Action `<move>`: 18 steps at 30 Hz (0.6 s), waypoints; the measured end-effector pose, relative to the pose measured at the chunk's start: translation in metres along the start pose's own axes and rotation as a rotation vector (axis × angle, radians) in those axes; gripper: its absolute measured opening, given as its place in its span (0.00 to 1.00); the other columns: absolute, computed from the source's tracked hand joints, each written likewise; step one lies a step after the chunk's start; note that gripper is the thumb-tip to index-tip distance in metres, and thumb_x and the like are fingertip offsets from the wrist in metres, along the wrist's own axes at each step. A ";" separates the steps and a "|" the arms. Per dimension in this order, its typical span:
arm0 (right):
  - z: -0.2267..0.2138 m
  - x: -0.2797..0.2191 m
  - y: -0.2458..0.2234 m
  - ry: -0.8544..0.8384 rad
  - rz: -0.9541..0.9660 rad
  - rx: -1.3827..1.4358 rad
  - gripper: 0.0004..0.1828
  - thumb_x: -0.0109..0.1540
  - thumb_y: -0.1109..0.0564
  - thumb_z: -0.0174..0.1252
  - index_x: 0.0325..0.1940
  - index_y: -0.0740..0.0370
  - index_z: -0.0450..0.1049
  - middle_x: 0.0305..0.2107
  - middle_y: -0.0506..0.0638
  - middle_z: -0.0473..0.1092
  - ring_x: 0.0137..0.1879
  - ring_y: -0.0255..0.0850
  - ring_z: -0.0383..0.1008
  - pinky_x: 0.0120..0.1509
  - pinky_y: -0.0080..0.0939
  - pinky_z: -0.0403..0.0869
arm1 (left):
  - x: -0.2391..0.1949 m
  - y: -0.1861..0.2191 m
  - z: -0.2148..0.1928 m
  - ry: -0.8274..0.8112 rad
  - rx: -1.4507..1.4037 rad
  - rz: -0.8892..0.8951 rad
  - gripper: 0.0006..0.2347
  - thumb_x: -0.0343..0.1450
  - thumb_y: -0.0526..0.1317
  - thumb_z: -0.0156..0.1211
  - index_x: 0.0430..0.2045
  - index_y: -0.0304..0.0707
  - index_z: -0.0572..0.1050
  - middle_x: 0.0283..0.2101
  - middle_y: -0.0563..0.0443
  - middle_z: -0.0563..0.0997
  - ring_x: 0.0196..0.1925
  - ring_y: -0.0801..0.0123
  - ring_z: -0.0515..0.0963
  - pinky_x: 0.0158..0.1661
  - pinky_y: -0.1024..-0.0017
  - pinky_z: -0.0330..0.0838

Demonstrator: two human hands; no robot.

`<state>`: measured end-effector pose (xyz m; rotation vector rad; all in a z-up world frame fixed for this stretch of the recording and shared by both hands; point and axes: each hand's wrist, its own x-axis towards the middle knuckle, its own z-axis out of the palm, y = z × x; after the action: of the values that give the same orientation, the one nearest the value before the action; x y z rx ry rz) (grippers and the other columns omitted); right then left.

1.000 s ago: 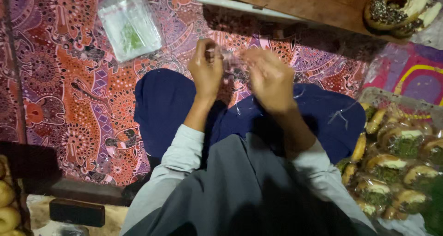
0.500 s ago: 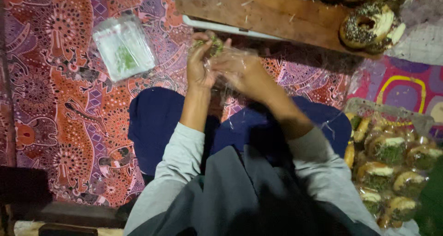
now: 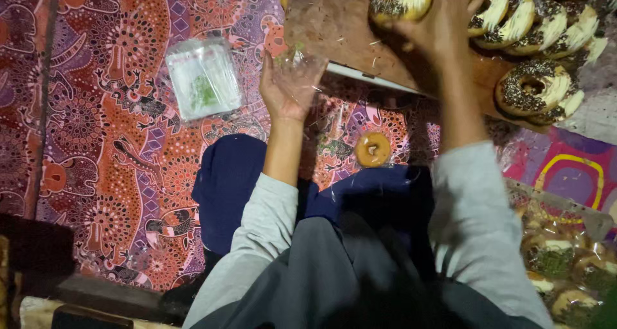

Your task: The person sits on a patterned mat and packages round pastries with green toppings into clear plastic bags. They pick up each pastry, place it into a bag, and seal it before setting it aside in a pile.

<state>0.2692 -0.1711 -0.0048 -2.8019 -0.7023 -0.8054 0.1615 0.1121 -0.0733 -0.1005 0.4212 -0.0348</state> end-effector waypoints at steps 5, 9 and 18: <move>-0.085 -0.060 -0.096 -0.034 0.499 1.146 0.57 0.51 0.60 0.80 0.78 0.61 0.55 0.70 0.58 0.62 0.77 0.51 0.64 0.81 0.55 0.65 | 0.004 -0.002 -0.009 0.000 -0.014 0.140 0.20 0.74 0.53 0.52 0.50 0.37 0.67 0.55 0.37 0.69 0.59 0.44 0.71 0.66 0.31 0.57; -0.110 -0.088 -0.165 -0.029 0.752 1.436 0.51 0.49 0.59 0.82 0.71 0.62 0.62 0.64 0.62 0.68 0.69 0.52 0.71 0.81 0.54 0.72 | -0.009 -0.026 -0.012 -0.123 0.172 0.318 0.19 0.79 0.52 0.52 0.54 0.35 0.68 0.57 0.39 0.73 0.59 0.49 0.73 0.66 0.42 0.61; -0.097 -0.090 -0.196 -0.069 0.483 0.748 0.47 0.54 0.55 0.73 0.75 0.60 0.63 0.71 0.62 0.61 0.79 0.58 0.59 0.83 0.56 0.60 | -0.063 -0.071 -0.010 -0.286 0.199 0.107 0.29 0.77 0.57 0.53 0.65 0.33 0.62 0.59 0.38 0.73 0.58 0.50 0.76 0.59 0.55 0.71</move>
<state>0.0639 -0.0598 0.0312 -2.1656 -0.2271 -0.2701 0.0990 0.0446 -0.0489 0.1128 0.1354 0.0432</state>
